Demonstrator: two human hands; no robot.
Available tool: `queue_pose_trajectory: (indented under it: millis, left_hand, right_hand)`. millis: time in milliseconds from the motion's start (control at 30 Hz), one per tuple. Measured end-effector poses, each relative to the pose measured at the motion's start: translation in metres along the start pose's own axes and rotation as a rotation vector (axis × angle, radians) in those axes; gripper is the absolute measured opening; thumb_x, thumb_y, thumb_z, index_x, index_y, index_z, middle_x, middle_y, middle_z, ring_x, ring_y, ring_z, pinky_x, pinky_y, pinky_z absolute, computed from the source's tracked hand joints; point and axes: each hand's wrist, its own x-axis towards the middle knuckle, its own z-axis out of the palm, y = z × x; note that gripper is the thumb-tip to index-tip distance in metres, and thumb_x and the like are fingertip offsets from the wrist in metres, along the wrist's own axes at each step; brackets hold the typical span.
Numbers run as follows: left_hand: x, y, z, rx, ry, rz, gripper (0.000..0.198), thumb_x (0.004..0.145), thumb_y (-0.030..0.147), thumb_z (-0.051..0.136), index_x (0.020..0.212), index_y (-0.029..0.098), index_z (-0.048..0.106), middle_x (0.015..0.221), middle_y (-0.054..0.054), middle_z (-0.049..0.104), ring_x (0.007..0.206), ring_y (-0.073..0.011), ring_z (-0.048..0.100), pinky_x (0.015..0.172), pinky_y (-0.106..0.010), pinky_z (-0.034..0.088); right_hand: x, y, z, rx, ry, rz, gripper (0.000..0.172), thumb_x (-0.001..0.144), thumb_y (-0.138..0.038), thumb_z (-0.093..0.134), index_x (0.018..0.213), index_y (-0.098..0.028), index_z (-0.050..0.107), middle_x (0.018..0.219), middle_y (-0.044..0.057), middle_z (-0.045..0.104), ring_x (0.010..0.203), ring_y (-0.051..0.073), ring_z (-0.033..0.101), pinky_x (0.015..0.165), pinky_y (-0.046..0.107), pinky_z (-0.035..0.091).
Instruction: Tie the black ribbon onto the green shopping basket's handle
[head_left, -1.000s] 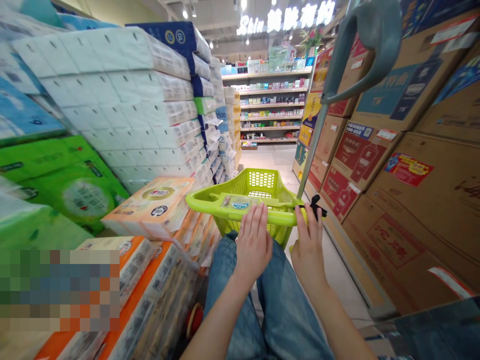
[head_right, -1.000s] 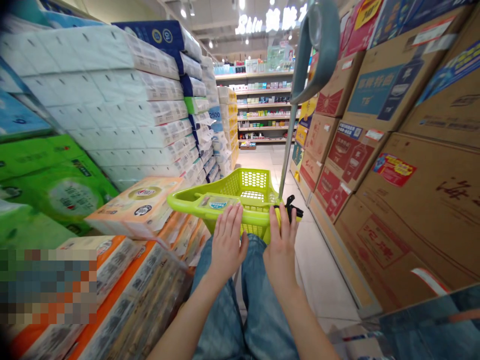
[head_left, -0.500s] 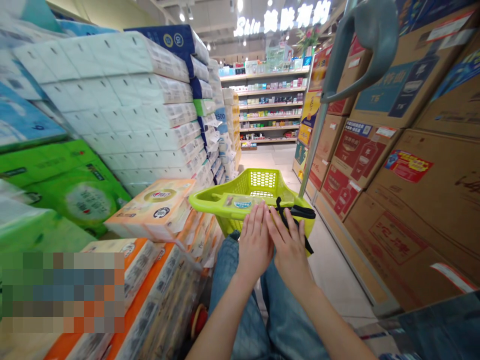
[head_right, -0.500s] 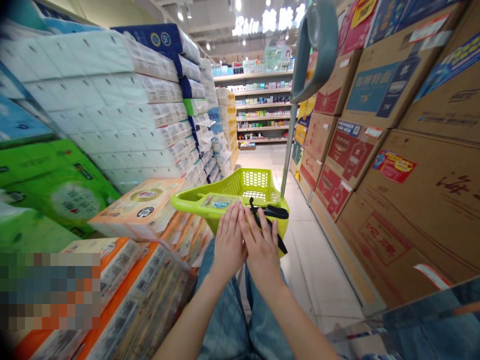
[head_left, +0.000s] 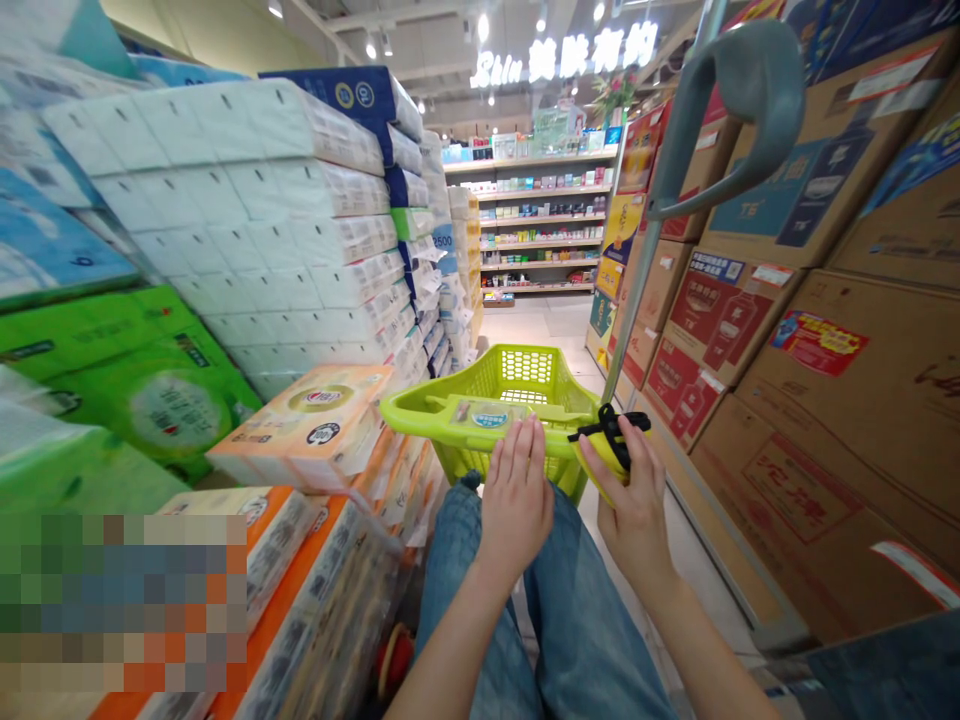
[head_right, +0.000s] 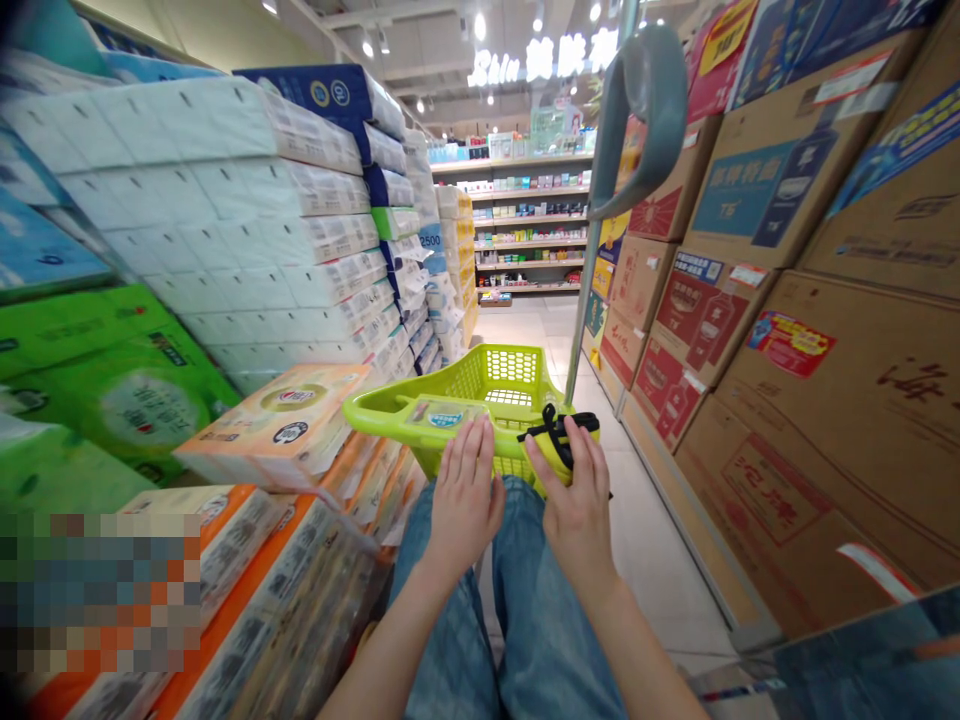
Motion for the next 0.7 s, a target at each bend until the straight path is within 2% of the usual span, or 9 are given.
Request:
queue_pose_trajectory:
  millis: [133, 233, 367, 467, 533, 633, 700]
  left_hand:
    - [0.0, -0.001, 0.0, -0.002, -0.01, 0.0, 0.072, 0.091, 0.013, 0.042, 0.157, 0.009, 0.015, 0.16, -0.015, 0.036, 0.151, -0.0281, 0.027, 0.12, -0.049, 0.033]
    - [0.001, -0.001, -0.001, -0.003, -0.016, 0.002, 0.072, 0.091, 0.013, 0.042, 0.157, 0.008, 0.016, 0.16, -0.015, 0.036, 0.151, -0.0282, 0.026, 0.12, -0.048, 0.032]
    - [0.001, -0.001, -0.001, 0.001, -0.014, 0.005, 0.072, 0.09, 0.013, 0.043, 0.157, 0.007, 0.016, 0.159, -0.015, 0.036, 0.151, -0.0282, 0.026, 0.12, -0.048, 0.032]
    - [0.001, -0.001, -0.001, 0.001, -0.01, 0.001, 0.072, 0.09, 0.013, 0.043, 0.157, 0.008, 0.016, 0.159, -0.016, 0.037, 0.15, -0.0287, 0.028, 0.12, -0.049, 0.032]
    - [0.001, -0.001, -0.001, -0.001, -0.005, -0.006, 0.073, 0.09, 0.013, 0.043, 0.157, 0.009, 0.015, 0.159, -0.016, 0.038, 0.15, -0.029, 0.029, 0.12, -0.049, 0.033]
    - [0.0, -0.002, -0.002, -0.008, -0.001, -0.005, 0.074, 0.09, 0.013, 0.043, 0.158, 0.009, 0.014, 0.158, -0.016, 0.038, 0.15, -0.0286, 0.029, 0.119, -0.049, 0.033]
    - [0.0, -0.002, -0.002, -0.008, -0.003, 0.001, 0.074, 0.09, 0.013, 0.043, 0.158, 0.009, 0.014, 0.159, -0.016, 0.037, 0.15, -0.0281, 0.029, 0.12, -0.049, 0.033]
  right_hand:
    - [0.0, 0.001, -0.004, -0.007, 0.057, -0.029, 0.069, 0.09, 0.0, 0.046, 0.142, -0.046, 0.05, 0.165, 0.0, 0.025, 0.145, 0.031, 0.033, 0.116, 0.06, 0.03]
    - [0.0, 0.008, -0.006, -0.044, 0.024, -0.042, 0.06, 0.091, -0.004, 0.048, 0.132, -0.045, 0.061, 0.163, -0.001, 0.029, 0.144, 0.031, 0.037, 0.116, 0.06, 0.03]
    - [0.002, 0.017, -0.009, 0.129, -0.044, -0.072, 0.053, 0.092, -0.01, 0.049, 0.138, -0.035, 0.056, 0.158, 0.007, 0.038, 0.142, 0.03, 0.041, 0.113, 0.058, 0.039]
    - [0.007, 0.014, -0.016, 0.291, -0.007, 0.035, 0.061, 0.091, -0.019, 0.058, 0.148, -0.027, 0.039, 0.154, 0.014, 0.042, 0.142, 0.03, 0.042, 0.113, 0.057, 0.04]
    - [0.012, 0.01, -0.021, 0.329, 0.002, 0.135, 0.065, 0.091, -0.026, 0.061, 0.15, -0.022, 0.035, 0.151, 0.017, 0.044, 0.141, 0.03, 0.043, 0.113, 0.055, 0.04]
    - [0.017, 0.006, -0.025, 0.262, 0.029, 0.253, 0.051, 0.092, -0.033, 0.061, 0.14, -0.021, 0.049, 0.15, 0.016, 0.044, 0.14, 0.029, 0.044, 0.113, 0.053, 0.042]
    - [0.02, 0.006, -0.023, 0.222, 0.084, 0.297, 0.039, 0.09, -0.035, 0.064, 0.127, -0.022, 0.059, 0.149, 0.015, 0.044, 0.133, 0.028, 0.051, 0.11, 0.05, 0.045]
